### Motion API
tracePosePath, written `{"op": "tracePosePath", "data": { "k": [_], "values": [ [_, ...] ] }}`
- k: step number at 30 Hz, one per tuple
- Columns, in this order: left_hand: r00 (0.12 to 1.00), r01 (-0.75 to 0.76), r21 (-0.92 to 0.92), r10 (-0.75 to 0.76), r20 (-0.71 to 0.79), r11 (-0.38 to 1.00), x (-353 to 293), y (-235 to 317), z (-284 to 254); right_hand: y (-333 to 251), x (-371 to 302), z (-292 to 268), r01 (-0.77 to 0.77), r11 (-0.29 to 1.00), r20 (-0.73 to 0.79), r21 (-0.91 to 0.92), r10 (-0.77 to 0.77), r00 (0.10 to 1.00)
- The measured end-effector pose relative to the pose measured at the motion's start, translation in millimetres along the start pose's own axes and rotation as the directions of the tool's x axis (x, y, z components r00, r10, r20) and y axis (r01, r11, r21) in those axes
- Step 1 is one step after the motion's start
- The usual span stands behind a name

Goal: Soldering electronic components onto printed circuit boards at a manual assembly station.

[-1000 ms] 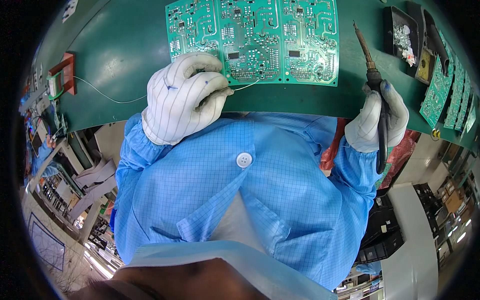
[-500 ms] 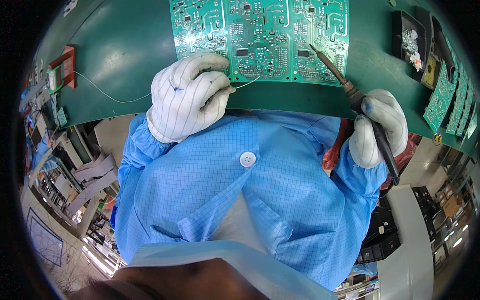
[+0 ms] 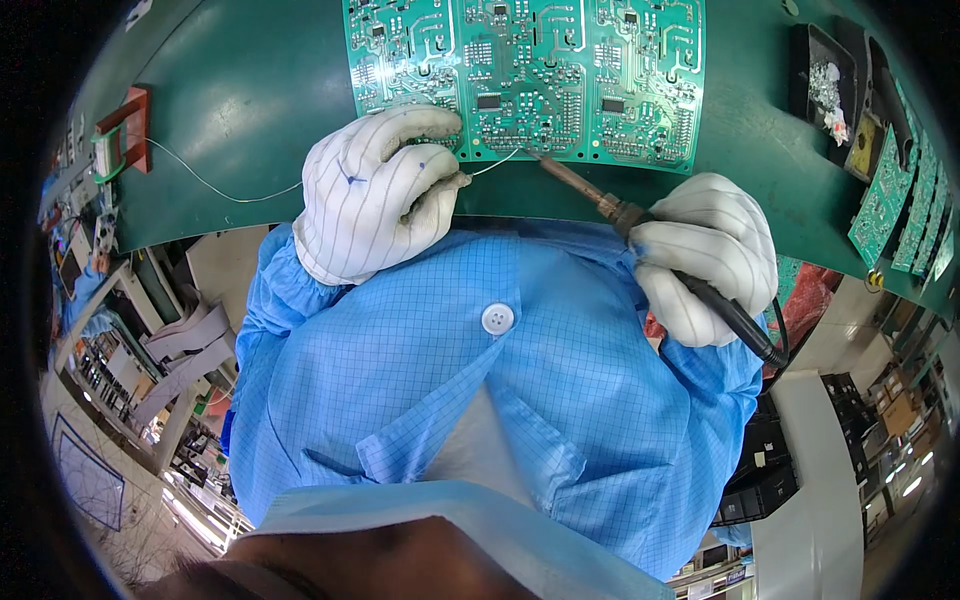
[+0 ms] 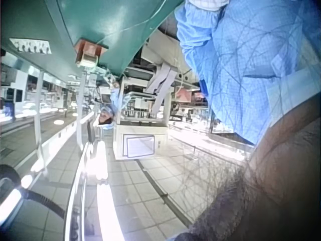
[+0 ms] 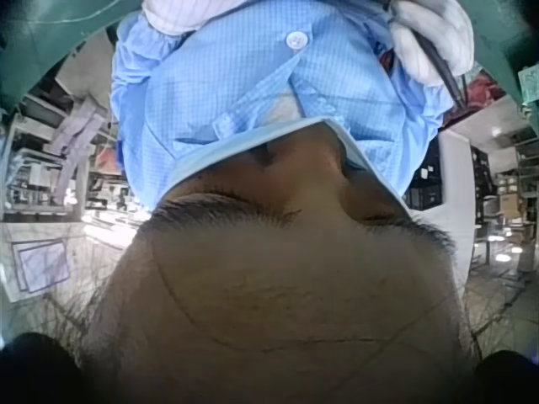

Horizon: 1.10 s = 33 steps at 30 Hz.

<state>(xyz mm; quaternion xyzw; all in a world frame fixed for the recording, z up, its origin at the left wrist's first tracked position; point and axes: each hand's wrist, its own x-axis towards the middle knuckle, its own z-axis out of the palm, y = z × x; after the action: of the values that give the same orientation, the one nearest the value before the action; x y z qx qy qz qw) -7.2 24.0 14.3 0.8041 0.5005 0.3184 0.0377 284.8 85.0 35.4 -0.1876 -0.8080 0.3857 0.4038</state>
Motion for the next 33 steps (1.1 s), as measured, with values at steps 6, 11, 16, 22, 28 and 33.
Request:
{"op": "tracePosePath", "data": {
  "k": [6, 11, 16, 22, 28, 33],
  "values": [
    [0.999, 0.012, -0.016, -0.012, 0.03, 1.0, -1.3, -0.3, -1.1, 1.8, 7.8, 3.4, 0.022, 0.999, 0.046, -0.042, -0.02, 0.999],
    [0.999, 0.005, -0.034, -0.003, 0.043, 0.999, 0.3, -1.0, -1.9, -0.1, 13.3, -0.8, 0.006, 0.998, 0.09, -0.068, 0.0, 0.996],
    [0.995, 0.024, -0.058, -0.018, 0.1, 0.998, 2.7, 3.3, -9.4, -2.5, 18.1, -4.5, 0.002, 0.995, 0.13, -0.099, 0.011, 0.991],
    [0.995, 0.023, -0.068, -0.017, 0.099, 0.997, 2.1, 0.5, -7.6, -3.1, 18.9, -5.7, 0.004, 0.993, 0.149, -0.117, 0.013, 0.989],
    [1.0, -0.012, -0.01, 0.012, 0.025, 1.0, -3.1, -2.6, -1.1, -3.4, 20.7, -4.5, 0.022, 0.992, 0.146, -0.124, -0.003, 0.989],
    [1.0, 0.005, -0.04, -0.004, 0.019, 0.999, -3.6, -2.2, -0.6, -6.6, 19.4, -9.1, -0.071, 0.989, 0.126, -0.129, 0.087, 0.988]
  ]
}}
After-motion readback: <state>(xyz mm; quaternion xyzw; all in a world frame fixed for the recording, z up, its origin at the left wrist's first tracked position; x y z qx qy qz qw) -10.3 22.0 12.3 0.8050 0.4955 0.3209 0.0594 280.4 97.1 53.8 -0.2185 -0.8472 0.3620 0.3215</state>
